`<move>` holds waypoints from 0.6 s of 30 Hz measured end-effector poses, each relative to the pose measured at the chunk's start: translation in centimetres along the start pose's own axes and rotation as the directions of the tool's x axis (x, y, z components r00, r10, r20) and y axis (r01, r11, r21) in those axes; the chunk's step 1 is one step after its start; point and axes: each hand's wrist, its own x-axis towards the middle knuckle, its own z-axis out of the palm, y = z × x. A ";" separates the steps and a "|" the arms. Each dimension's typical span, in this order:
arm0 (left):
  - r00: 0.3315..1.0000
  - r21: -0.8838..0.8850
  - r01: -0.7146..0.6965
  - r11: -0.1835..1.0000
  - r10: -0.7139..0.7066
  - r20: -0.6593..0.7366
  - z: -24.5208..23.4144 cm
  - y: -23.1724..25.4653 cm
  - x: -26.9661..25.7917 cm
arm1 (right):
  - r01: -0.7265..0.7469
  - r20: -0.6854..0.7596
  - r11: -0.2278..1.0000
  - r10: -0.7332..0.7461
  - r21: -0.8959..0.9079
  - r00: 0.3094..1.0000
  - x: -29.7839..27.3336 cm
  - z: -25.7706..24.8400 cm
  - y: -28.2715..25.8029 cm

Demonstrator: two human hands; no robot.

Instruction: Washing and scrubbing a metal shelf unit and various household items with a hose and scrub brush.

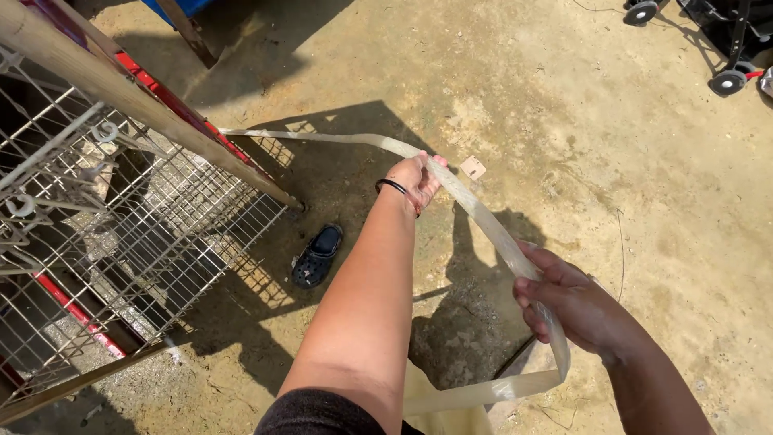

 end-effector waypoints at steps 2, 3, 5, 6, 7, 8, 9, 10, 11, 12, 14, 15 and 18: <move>1.000 0.014 -0.002 1.000 0.003 -0.016 -0.5 -0.8 -0.2 | 0.005 -0.041 1.000 -0.006 -0.009 0.999 -0.8 0.1 0.3; 1.000 0.028 -0.025 0.999 0.025 -0.004 0.1 -0.7 0.0 | 0.042 -0.085 0.999 -0.044 -0.029 0.995 -0.8 -0.1 -0.1; 1.000 0.070 -0.005 0.998 0.006 -0.014 -0.3 -0.5 0.7 | 0.043 -0.114 0.994 -0.054 -0.098 0.992 -0.6 0.2 -0.3; 0.999 0.117 0.020 0.993 -0.017 -0.029 -0.4 -0.2 1.1 | 0.039 -0.145 0.986 -0.062 -0.160 0.988 -0.4 0.5 -0.4; 0.999 0.117 0.029 0.993 -0.026 -0.028 -0.6 -1.0 1.6 | 0.032 -0.152 0.987 -0.057 -0.159 0.987 -0.6 0.4 0.0; 0.998 0.102 0.055 0.993 -0.051 -0.049 -1.0 -1.8 1.9 | -0.006 -0.172 0.984 -0.025 -0.178 0.985 -0.8 0.3 0.5; 0.994 0.083 0.086 0.993 -0.080 -0.081 -1.9 -2.8 2.0 | -0.054 -0.187 0.979 0.017 -0.195 0.982 -1.2 0.5 1.2; 0.991 0.078 0.100 0.992 -0.093 -0.091 -2.0 -3.5 1.0 | -0.072 -0.190 0.979 0.034 -0.193 0.981 -1.7 0.6 1.7; 0.990 0.077 0.078 0.994 -0.068 -0.123 -1.3 -3.6 0.5 | -0.048 -0.210 0.971 -0.002 -0.235 0.978 -1.9 0.5 1.7; 0.987 0.077 0.056 0.995 -0.044 -0.155 -0.6 -3.7 -0.1 | -0.026 -0.227 0.961 -0.039 -0.276 0.973 -2.0 0.4 1.7; 0.988 0.115 0.048 0.992 -0.030 -0.150 0.1 -3.7 0.2 | -0.005 -0.218 0.969 -0.050 -0.247 0.975 -1.3 -0.3 2.4; 0.986 0.151 0.047 0.987 -0.021 -0.167 -0.4 -3.8 -0.1 | -0.001 -0.197 0.977 -0.042 -0.211 0.979 -1.3 -0.2 3.2; 0.983 0.303 0.051 0.952 0.006 -0.184 -0.5 -3.2 -0.3 | 0.063 -0.145 0.976 -0.095 -0.208 0.985 -1.5 0.4 2.5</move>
